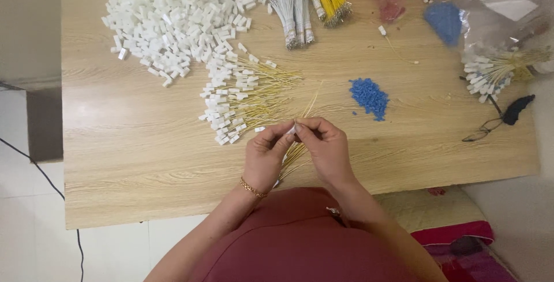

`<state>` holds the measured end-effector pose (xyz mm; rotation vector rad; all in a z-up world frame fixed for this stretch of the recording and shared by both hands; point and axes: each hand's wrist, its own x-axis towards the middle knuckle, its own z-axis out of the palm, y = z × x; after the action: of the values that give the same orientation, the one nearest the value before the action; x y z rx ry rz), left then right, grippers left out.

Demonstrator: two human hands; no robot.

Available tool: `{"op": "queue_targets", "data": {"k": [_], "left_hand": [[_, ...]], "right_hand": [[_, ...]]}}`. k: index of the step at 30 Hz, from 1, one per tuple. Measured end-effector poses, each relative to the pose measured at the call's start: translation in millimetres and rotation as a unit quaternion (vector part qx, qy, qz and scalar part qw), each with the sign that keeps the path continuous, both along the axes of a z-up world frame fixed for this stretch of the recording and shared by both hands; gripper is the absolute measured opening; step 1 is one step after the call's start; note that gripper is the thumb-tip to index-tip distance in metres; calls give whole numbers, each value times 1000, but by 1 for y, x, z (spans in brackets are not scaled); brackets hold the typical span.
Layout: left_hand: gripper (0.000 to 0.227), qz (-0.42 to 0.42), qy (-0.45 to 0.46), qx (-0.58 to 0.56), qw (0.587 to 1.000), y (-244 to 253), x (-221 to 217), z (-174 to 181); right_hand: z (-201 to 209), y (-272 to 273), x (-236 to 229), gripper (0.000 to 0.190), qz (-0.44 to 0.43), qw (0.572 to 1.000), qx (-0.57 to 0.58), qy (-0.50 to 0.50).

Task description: Assembling small plastic connectors onto thin wires at a factory workstation.

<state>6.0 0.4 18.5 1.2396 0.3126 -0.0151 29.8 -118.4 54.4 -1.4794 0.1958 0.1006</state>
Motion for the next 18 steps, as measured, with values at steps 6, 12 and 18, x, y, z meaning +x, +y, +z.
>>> {"op": "queue_targets", "data": {"k": [6, 12, 18], "left_hand": [[27, -3, -3, 1, 1000, -1, -1, -15], [26, -4, 12, -2, 1000, -1, 0, -15], [27, 0, 45, 19, 999, -2, -1, -36]], "right_hand": [[-33, -9, -3, 14, 9, 1000, 20, -17], [-25, -6, -10, 20, 28, 997, 5, -73], [-40, 0, -18, 27, 40, 994, -53, -86]]}}
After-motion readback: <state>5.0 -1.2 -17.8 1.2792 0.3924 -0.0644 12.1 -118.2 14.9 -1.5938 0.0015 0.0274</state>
